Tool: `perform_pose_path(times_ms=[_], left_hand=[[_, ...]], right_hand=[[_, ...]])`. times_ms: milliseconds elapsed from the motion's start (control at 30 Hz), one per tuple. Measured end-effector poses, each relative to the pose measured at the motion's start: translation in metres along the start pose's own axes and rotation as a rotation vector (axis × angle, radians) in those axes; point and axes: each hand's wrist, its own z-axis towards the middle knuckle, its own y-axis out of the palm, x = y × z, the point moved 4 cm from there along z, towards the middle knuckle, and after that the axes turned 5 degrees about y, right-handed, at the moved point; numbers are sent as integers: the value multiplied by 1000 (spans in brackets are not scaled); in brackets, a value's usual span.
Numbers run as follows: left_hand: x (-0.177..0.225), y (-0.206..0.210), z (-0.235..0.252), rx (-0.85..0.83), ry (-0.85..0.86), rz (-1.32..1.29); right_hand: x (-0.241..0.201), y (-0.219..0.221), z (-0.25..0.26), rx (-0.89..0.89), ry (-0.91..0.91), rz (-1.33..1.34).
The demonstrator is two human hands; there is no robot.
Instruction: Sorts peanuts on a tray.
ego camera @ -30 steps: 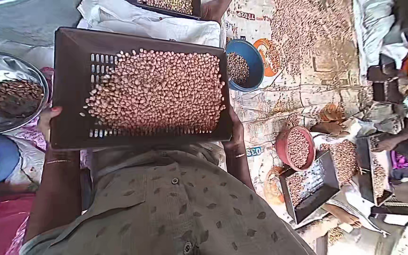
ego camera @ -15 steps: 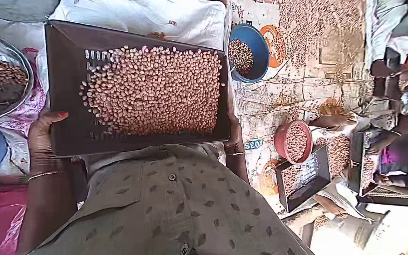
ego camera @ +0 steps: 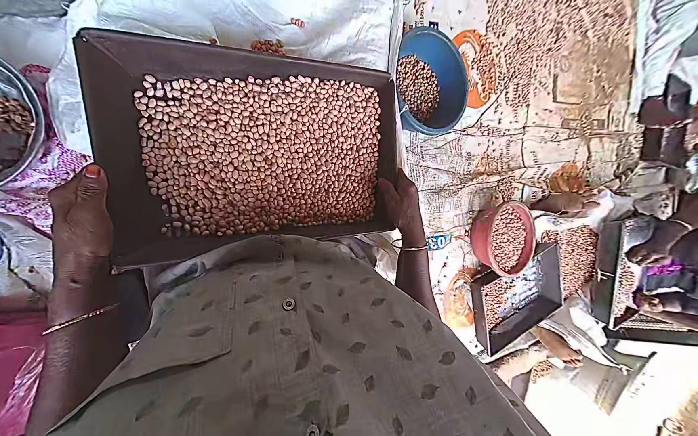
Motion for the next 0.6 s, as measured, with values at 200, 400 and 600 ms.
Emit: perform_pose_path(times_ms=[200,400,600], left_hand=[[7,1,-6,4,-109,-51],[6,1,-10,-53,-132,-108],[5,3,-6,-50,-108,-170]], right_hand=[[-2,2,14,-16,-14,-26],[-39,-12,17,232,-87,-232],[-138,6,32,154,-586,200]])
